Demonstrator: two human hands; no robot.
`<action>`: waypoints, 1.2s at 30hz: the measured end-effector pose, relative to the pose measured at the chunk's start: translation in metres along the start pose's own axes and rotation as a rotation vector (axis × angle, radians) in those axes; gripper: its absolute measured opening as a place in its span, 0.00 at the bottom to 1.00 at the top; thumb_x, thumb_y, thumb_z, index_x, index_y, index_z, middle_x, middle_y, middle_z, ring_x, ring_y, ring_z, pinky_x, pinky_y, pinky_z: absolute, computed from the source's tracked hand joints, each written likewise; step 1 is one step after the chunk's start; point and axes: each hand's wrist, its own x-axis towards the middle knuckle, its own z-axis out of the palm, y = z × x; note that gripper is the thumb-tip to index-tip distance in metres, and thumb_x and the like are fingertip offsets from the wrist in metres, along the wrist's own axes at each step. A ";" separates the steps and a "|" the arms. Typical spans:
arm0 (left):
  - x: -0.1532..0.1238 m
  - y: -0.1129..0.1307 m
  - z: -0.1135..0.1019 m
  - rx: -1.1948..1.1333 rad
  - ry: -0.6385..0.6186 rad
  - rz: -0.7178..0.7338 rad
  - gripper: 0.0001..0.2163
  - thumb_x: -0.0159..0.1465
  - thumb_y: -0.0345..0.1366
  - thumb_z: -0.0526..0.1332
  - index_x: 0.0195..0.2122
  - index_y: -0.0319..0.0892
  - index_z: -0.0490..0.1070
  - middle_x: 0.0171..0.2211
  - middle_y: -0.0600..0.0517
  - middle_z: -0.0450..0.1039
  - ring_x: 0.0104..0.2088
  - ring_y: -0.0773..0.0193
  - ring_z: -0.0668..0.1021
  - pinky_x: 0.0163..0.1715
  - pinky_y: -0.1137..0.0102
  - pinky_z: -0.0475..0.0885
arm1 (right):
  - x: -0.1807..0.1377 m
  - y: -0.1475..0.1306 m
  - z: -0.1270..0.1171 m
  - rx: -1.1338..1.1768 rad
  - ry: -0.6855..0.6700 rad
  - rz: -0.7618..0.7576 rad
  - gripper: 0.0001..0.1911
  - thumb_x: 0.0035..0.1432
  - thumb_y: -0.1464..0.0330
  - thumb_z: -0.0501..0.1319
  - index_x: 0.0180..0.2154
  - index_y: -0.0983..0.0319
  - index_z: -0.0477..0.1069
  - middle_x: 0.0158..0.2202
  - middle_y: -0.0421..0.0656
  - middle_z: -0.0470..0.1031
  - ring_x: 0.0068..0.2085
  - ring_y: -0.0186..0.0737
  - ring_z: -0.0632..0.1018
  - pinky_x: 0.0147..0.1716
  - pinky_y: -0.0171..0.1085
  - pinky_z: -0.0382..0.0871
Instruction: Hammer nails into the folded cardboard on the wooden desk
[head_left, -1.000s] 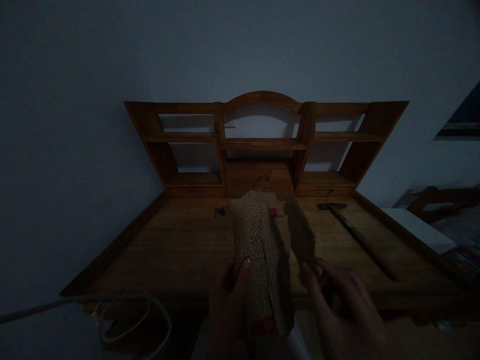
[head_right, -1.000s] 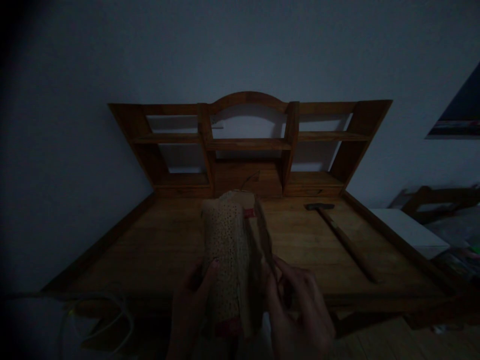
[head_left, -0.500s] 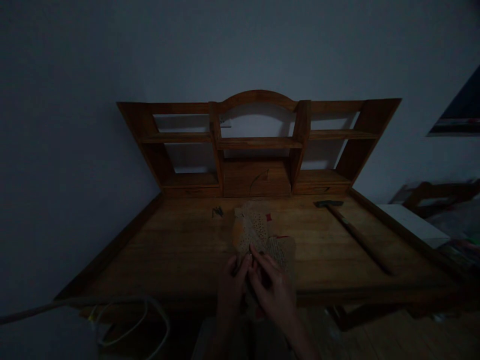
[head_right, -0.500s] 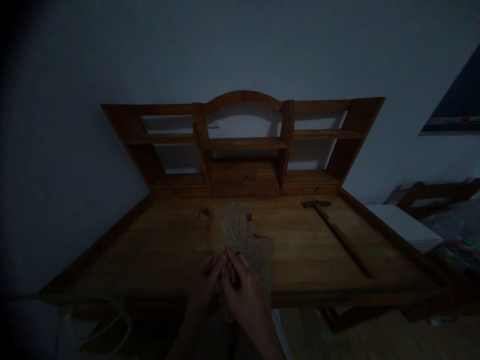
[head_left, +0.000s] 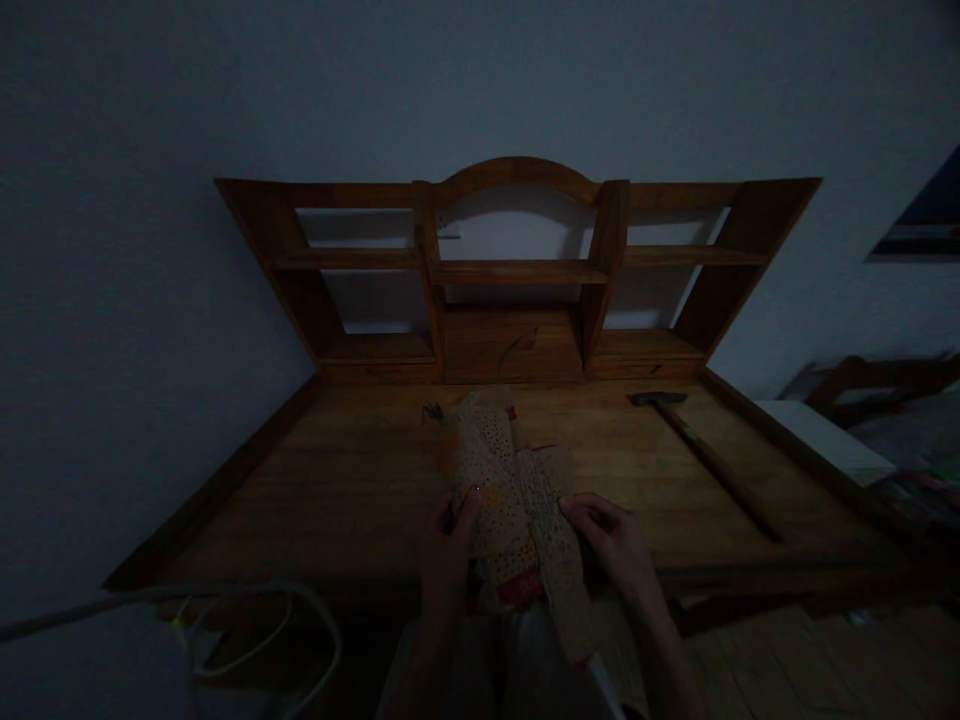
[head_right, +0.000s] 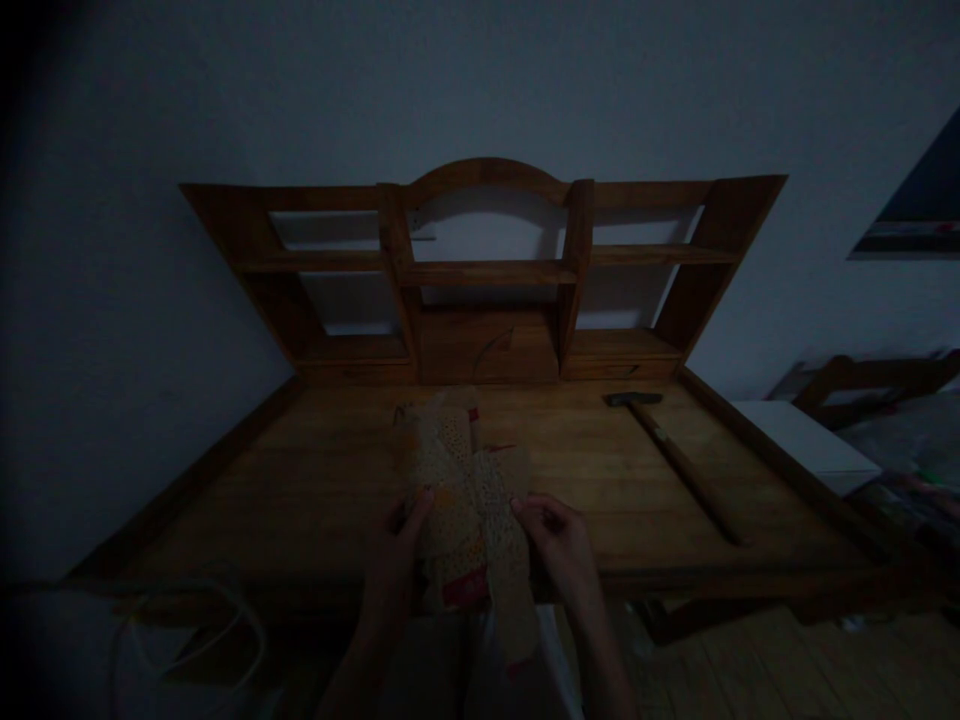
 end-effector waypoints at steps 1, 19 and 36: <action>-0.001 0.001 0.000 0.003 -0.016 0.007 0.20 0.56 0.49 0.62 0.44 0.39 0.72 0.43 0.46 0.75 0.46 0.55 0.75 0.45 0.65 0.70 | -0.001 -0.002 0.001 0.012 0.012 0.000 0.24 0.40 0.49 0.66 0.27 0.64 0.76 0.25 0.44 0.76 0.30 0.43 0.76 0.28 0.37 0.69; -0.003 -0.008 -0.003 0.065 0.015 -0.058 0.18 0.57 0.49 0.61 0.44 0.43 0.74 0.52 0.47 0.69 0.56 0.53 0.67 0.57 0.61 0.60 | 0.001 -0.017 0.011 -0.001 0.122 -0.090 0.21 0.49 0.52 0.62 0.32 0.64 0.74 0.26 0.43 0.75 0.25 0.37 0.72 0.22 0.33 0.63; 0.003 0.001 0.004 -0.077 -0.093 0.208 0.22 0.61 0.43 0.58 0.56 0.47 0.60 0.58 0.47 0.62 0.57 0.57 0.66 0.54 0.63 0.63 | 0.007 -0.008 0.037 0.221 -0.131 0.070 0.19 0.48 0.53 0.63 0.33 0.63 0.74 0.32 0.44 0.77 0.35 0.44 0.76 0.32 0.37 0.67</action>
